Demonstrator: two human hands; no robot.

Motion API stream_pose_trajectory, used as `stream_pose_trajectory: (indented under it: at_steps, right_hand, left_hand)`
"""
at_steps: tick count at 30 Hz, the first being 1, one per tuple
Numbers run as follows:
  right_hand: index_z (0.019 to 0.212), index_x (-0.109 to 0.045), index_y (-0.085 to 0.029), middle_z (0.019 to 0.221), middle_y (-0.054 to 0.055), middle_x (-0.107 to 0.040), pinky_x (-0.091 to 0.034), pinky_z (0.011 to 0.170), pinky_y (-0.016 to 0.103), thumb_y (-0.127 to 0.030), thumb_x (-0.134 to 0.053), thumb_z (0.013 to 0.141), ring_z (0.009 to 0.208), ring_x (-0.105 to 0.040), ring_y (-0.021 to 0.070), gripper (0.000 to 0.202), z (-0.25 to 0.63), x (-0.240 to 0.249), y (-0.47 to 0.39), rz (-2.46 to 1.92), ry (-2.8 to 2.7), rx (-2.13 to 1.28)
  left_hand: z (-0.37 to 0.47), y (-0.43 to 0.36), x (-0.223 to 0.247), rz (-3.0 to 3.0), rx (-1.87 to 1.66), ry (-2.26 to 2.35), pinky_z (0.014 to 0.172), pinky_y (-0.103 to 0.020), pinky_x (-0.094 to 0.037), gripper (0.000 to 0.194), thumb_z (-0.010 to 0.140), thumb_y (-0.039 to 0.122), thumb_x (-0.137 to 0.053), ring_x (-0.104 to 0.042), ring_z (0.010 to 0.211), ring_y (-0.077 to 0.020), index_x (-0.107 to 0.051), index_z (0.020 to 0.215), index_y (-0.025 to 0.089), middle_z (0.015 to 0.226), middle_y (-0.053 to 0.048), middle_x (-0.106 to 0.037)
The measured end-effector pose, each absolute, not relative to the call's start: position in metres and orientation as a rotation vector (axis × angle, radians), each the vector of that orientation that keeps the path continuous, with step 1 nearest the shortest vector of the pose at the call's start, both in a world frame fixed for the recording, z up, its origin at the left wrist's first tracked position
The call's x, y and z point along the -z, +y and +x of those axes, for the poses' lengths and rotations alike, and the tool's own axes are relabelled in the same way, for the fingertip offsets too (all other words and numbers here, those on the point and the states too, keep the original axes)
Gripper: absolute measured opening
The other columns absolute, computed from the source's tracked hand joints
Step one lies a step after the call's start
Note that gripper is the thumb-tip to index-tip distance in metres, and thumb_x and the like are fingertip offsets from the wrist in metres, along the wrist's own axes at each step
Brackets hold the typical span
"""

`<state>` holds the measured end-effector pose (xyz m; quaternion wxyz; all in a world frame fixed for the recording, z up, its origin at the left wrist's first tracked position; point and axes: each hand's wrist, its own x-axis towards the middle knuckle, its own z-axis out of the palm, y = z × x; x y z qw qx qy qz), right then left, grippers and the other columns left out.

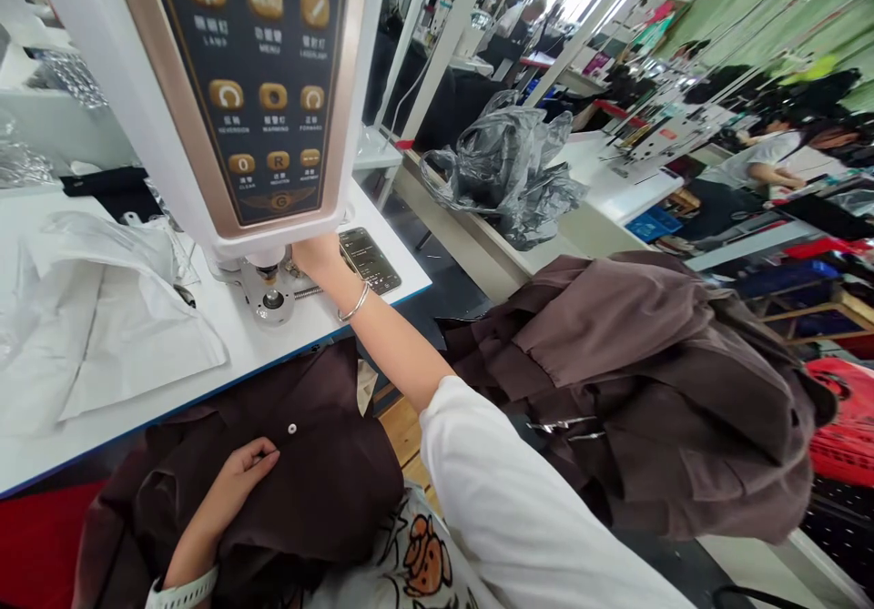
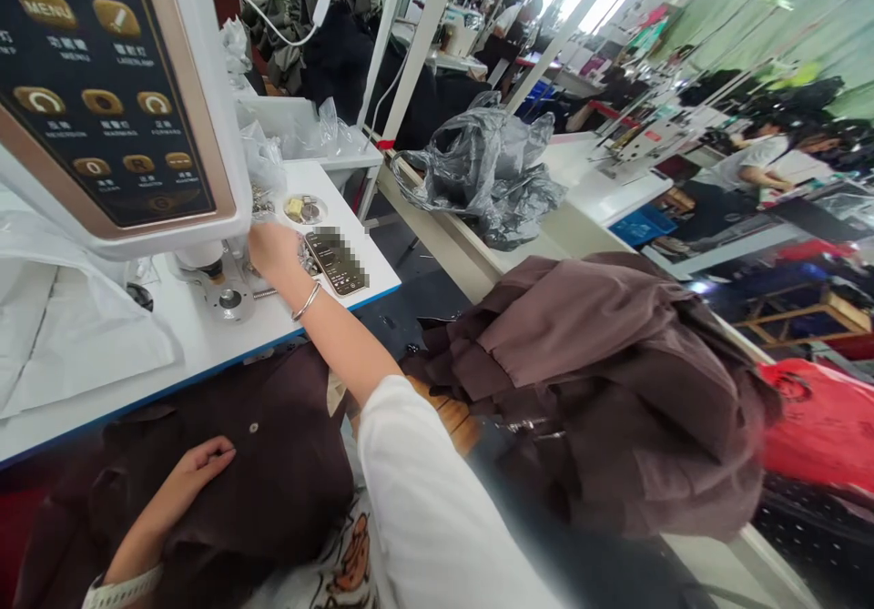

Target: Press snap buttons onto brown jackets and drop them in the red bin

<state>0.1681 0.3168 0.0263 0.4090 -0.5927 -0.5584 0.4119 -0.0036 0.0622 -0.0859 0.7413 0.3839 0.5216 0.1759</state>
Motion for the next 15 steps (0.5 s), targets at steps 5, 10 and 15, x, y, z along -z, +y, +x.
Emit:
stream_pose_trajectory:
  at_steps: [5, 10, 15]
  right_hand:
    - [0.058, -0.052, -0.016, 0.08, 0.012, -0.057, -0.028, 0.098, 0.051, 0.003, -0.045, 0.07, 0.113, -0.041, 0.0317, 0.024, 0.174, -0.022, 0.31, -1.628, -1.658, -0.717]
    - [0.075, -0.059, -0.016, 0.075, 0.009, -0.058, -0.041, 0.081, 0.046, -0.01, -0.044, 0.078, 0.088, -0.054, 0.0281, 0.016, 0.184, -0.032, 0.299, -1.716, -1.924, -0.371]
    - [0.078, -0.06, -0.019, 0.078, 0.003, -0.06, -0.043, 0.075, 0.032, -0.02, -0.055, 0.077, 0.075, -0.055, 0.0184, 0.006, 0.19, -0.045, 0.271, -1.467, -1.939, -0.443]
  left_hand:
    - [-0.002, 0.062, 0.084, 0.801, -0.386, 1.127, 0.049, -0.019, -0.031, 0.036, 0.07, 0.051, -0.059, -0.045, 0.049, -0.0094, -0.05, 0.069, 0.016, 0.054, 0.005, -0.05]
    - [-0.002, 0.063, 0.084, 0.78, -0.381, 1.121, 0.048, -0.019, -0.03, 0.037, 0.069, 0.052, -0.06, -0.044, 0.047, -0.0091, -0.05, 0.069, 0.015, 0.053, 0.005, -0.05]
    - [-0.003, 0.064, 0.085, 0.8, -0.378, 1.142, 0.049, -0.019, -0.031, 0.036, 0.069, 0.051, -0.06, -0.045, 0.049, -0.0094, -0.051, 0.069, 0.016, 0.054, 0.005, -0.05]
